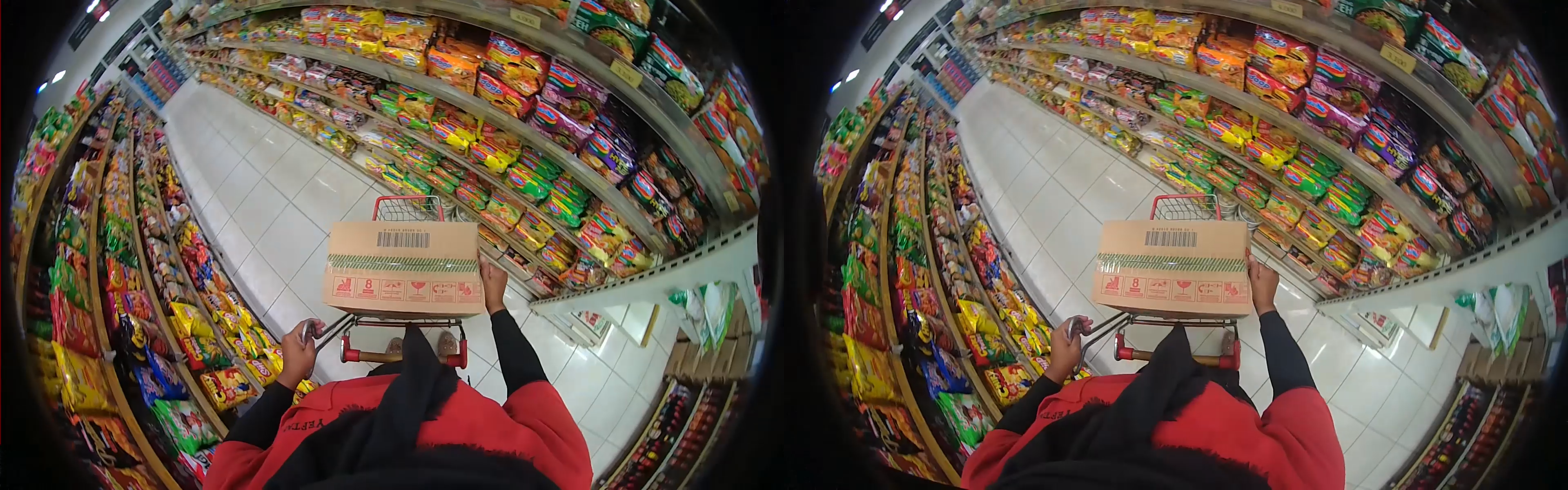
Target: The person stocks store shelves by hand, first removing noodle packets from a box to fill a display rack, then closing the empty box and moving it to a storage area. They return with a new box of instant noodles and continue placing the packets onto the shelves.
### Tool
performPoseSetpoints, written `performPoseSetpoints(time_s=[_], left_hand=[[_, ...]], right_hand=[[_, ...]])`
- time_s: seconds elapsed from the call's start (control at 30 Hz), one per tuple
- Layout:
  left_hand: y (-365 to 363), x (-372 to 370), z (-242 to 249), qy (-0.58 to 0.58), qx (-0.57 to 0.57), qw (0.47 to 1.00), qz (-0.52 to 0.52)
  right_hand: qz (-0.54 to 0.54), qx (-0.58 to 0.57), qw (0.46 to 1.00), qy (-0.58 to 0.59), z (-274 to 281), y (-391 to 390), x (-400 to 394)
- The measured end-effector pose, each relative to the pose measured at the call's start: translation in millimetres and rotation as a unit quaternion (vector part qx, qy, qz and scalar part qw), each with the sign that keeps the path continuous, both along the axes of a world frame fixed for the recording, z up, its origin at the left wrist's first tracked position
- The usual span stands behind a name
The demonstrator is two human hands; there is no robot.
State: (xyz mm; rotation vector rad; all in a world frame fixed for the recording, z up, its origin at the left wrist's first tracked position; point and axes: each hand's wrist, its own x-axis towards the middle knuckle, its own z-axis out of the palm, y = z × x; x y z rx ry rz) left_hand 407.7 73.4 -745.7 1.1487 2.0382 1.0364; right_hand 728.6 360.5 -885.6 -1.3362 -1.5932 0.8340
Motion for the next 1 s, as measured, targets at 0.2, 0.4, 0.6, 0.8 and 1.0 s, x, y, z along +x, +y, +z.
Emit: performPoseSetpoints(time_s=[0.2, 0.4, 0.6, 0.8, 1.0], left_hand=[[15, -15, 10, -0.225, -0.012, 0.968, -0.112], [120, -14, 42, 0.134, 0.153, 0.938, -0.280], [232, 70, -6, 0.039, 0.167, 0.890, -0.421], [269, 149, -26, 0.018, 0.181, 0.875, -0.449], [280, 160, -49, -0.113, 0.152, 0.887, -0.421]], right_hand=[[-0.036, -0.354, 0.927, 0.116, 81, 8, 8], [0.115, -0.145, 0.969, -0.162, 105, 21, -25], [0.037, -0.021, 0.961, -0.272, 108, 8, -42], [0.076, -0.040, 0.996, -0.037, 105, -23, -5], [0.106, 0.029, 0.991, -0.070, 106, -23, 15]])
